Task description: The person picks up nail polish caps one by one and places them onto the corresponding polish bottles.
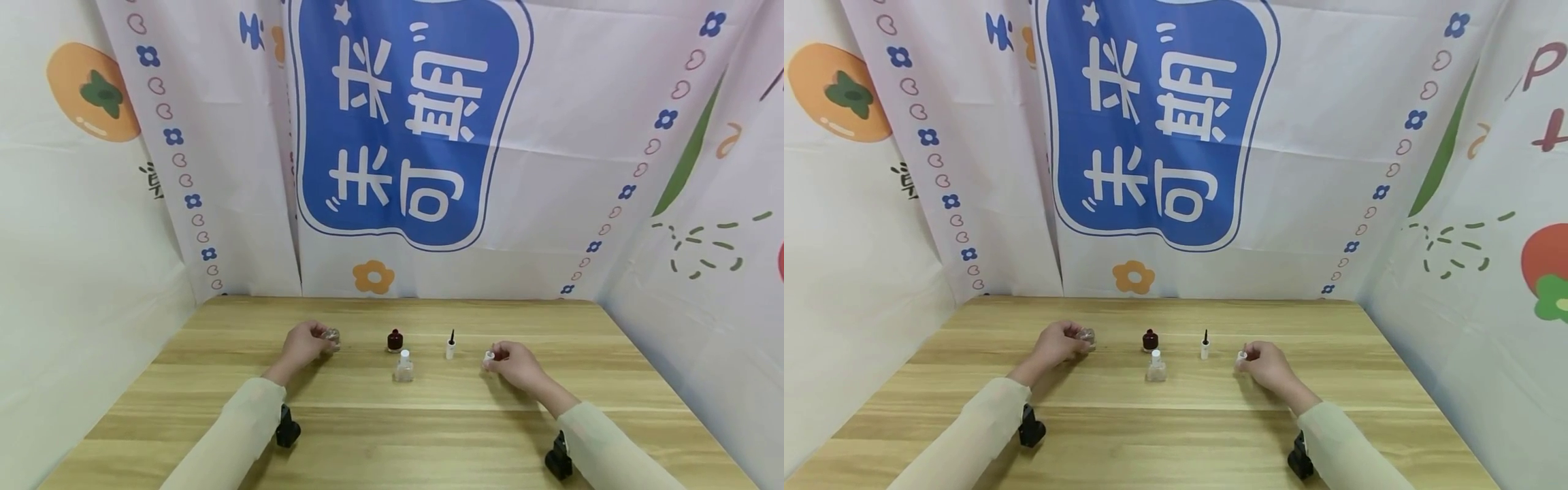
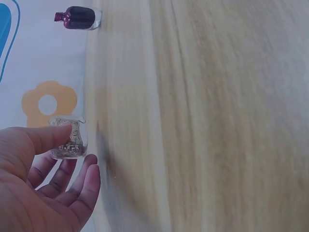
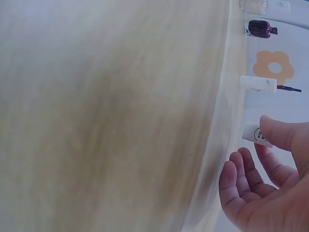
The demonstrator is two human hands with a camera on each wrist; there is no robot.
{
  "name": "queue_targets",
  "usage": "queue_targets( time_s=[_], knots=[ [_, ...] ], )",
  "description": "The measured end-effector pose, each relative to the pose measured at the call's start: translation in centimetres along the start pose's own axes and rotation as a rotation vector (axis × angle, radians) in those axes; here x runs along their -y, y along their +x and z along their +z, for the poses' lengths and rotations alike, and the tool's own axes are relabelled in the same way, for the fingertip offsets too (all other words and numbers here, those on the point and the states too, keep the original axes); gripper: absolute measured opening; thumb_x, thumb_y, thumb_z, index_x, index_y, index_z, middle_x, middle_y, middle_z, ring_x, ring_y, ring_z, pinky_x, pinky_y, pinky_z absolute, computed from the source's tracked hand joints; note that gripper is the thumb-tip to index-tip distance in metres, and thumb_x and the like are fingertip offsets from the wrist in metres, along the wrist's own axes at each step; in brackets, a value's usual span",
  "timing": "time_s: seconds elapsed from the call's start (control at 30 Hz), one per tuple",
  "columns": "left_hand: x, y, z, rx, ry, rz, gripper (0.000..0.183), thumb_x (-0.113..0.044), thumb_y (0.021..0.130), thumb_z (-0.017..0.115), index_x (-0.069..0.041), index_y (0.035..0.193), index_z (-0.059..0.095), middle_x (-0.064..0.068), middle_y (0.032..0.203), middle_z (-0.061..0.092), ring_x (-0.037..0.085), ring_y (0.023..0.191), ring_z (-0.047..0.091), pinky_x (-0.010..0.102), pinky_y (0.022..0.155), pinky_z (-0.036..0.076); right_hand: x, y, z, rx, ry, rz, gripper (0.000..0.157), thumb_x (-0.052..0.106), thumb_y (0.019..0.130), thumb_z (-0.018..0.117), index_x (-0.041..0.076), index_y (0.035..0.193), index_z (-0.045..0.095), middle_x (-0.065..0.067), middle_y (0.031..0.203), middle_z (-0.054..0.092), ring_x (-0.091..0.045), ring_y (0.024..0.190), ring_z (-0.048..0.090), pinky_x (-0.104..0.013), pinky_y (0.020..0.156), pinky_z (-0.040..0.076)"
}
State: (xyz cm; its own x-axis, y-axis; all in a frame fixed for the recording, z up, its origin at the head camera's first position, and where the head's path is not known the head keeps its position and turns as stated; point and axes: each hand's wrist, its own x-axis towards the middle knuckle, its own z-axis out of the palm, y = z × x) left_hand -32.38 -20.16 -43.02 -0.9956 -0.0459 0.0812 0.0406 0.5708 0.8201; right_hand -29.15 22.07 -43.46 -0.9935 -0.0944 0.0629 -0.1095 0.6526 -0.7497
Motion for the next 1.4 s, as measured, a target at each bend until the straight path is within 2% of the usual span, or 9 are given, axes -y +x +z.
queue_targets(
  time_s=[0.27, 0.47, 0.57, 0.7, 1.0, 1.17, 1.4],
  knots=[
    [-0.4, -0.1, -0.1, -0.020, -0.034, 0.009, 0.026, -0.001, 0.082, 0.075, 0.004, 0.103, 0.063, 0.013, 0.097, 0.064, 0.026, 0.088, 0.059, 0.033, 0.073, 0.054, 0.7, -0.4, -0.7, -0.009, 0.016, 0.009, 0.015, 0.010, 0.087, 0.071, 0.001, 0.095, 0.062, -0.007, 0.093, 0.063, -0.021, 0.088, 0.057, -0.037, 0.079, 0.049],
    [-0.7, -0.1, -0.3, -0.033, -0.071, 0.008, 0.028, -0.002, 0.079, 0.077, 0.004, 0.102, 0.063, 0.015, 0.099, 0.064, 0.026, 0.088, 0.060, 0.031, 0.072, 0.053, 1.4, -0.7, -1.4, -0.007, 0.054, 0.000, 0.016, 0.008, 0.088, 0.070, -0.001, 0.094, 0.059, -0.010, 0.097, 0.063, -0.021, 0.088, 0.058, -0.032, 0.069, 0.051],
    [-1.0, -0.2, -0.4, -0.026, -0.100, 0.004, 0.031, -0.004, 0.079, 0.078, 0.004, 0.105, 0.062, 0.016, 0.103, 0.064, 0.026, 0.088, 0.061, 0.034, 0.071, 0.055, 1.8, -0.7, -1.8, -0.003, 0.120, 0.027, 0.014, 0.007, 0.090, 0.068, -0.002, 0.095, 0.058, -0.011, 0.097, 0.064, -0.023, 0.087, 0.060, -0.034, 0.068, 0.054],
    [-1.5, -0.6, -0.7, 0.000, -0.136, -0.006, 0.033, -0.008, 0.083, 0.076, 0.003, 0.110, 0.061, 0.018, 0.111, 0.061, 0.025, 0.088, 0.062, 0.042, 0.072, 0.056, 2.3, -0.7, -2.2, -0.003, 0.178, 0.043, 0.016, 0.007, 0.091, 0.067, -0.003, 0.098, 0.057, -0.011, 0.095, 0.064, -0.029, 0.091, 0.063, -0.041, 0.074, 0.057],
    [-2.5, -1.2, -0.6, 0.038, -0.215, -0.008, 0.032, -0.006, 0.085, 0.074, 0.003, 0.112, 0.060, 0.017, 0.113, 0.060, 0.025, 0.091, 0.063, 0.044, 0.076, 0.057, 2.9, -0.6, -2.7, -0.011, 0.226, -0.017, 0.019, 0.007, 0.091, 0.067, -0.005, 0.101, 0.056, -0.012, 0.095, 0.064, -0.034, 0.095, 0.063, -0.043, 0.078, 0.057],
    [-3.3, -1.6, -0.3, 0.046, -0.261, 0.002, 0.032, -0.003, 0.084, 0.075, 0.004, 0.111, 0.060, 0.018, 0.112, 0.060, 0.024, 0.088, 0.064, 0.044, 0.075, 0.057, 3.3, -0.9, -2.8, -0.005, 0.231, -0.050, 0.021, 0.010, 0.092, 0.067, -0.004, 0.102, 0.056, -0.011, 0.094, 0.064, -0.031, 0.094, 0.063, -0.042, 0.077, 0.057],
    [-4.8, -2.3, 0.5, 0.051, -0.267, 0.028, 0.028, -0.002, 0.081, 0.077, 0.002, 0.106, 0.063, 0.014, 0.106, 0.063, 0.022, 0.083, 0.065, 0.041, 0.072, 0.058, 4.2, -1.2, -2.8, -0.006, 0.211, -0.078, 0.020, 0.011, 0.092, 0.066, -0.003, 0.105, 0.058, -0.010, 0.097, 0.065, -0.024, 0.094, 0.063, -0.034, 0.074, 0.057]
  ],
)
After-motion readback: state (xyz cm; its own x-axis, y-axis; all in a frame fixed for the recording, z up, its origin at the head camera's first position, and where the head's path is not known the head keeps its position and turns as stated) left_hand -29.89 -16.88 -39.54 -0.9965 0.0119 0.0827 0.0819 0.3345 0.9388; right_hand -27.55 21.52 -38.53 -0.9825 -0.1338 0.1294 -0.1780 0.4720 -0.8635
